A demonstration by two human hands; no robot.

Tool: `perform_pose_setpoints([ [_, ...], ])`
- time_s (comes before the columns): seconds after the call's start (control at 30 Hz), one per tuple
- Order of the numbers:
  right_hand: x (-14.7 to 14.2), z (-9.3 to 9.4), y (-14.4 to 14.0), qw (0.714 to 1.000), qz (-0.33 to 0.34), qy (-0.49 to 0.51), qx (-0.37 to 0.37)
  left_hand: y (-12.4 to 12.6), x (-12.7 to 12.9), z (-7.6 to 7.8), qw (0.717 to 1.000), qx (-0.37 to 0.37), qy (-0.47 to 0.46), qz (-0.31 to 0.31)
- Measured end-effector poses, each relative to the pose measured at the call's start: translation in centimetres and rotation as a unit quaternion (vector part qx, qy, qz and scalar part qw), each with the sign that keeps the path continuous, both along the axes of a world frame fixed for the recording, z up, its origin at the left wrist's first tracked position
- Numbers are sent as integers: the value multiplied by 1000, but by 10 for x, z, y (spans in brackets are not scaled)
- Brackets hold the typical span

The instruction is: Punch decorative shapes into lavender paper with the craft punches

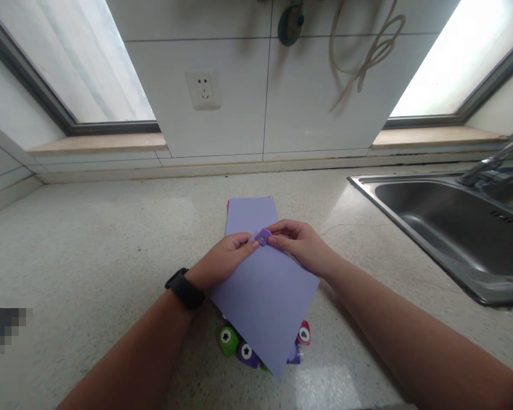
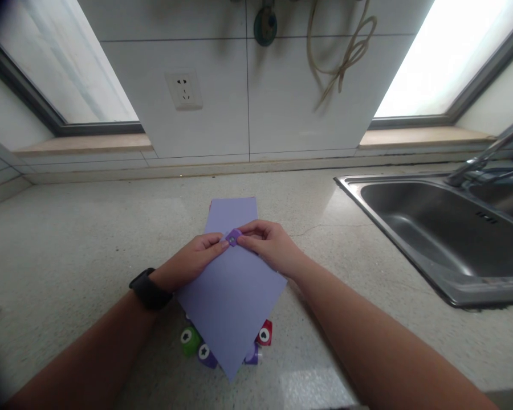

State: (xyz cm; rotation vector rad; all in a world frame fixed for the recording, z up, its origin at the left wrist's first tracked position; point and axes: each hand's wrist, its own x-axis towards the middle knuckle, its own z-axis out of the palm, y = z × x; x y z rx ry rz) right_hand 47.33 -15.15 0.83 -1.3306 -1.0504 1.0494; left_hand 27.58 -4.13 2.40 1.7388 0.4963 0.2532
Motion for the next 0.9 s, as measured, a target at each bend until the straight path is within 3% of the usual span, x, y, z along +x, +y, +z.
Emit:
perform_pose_setpoints([
  [0.33, -2, 3, 1, 1000, 4, 0, 6, -4, 1, 0, 994, -101, -32, 19],
  [0.9, -2, 7, 1, 999, 6, -26, 18, -3, 2, 2, 993, -108, -39, 29],
])
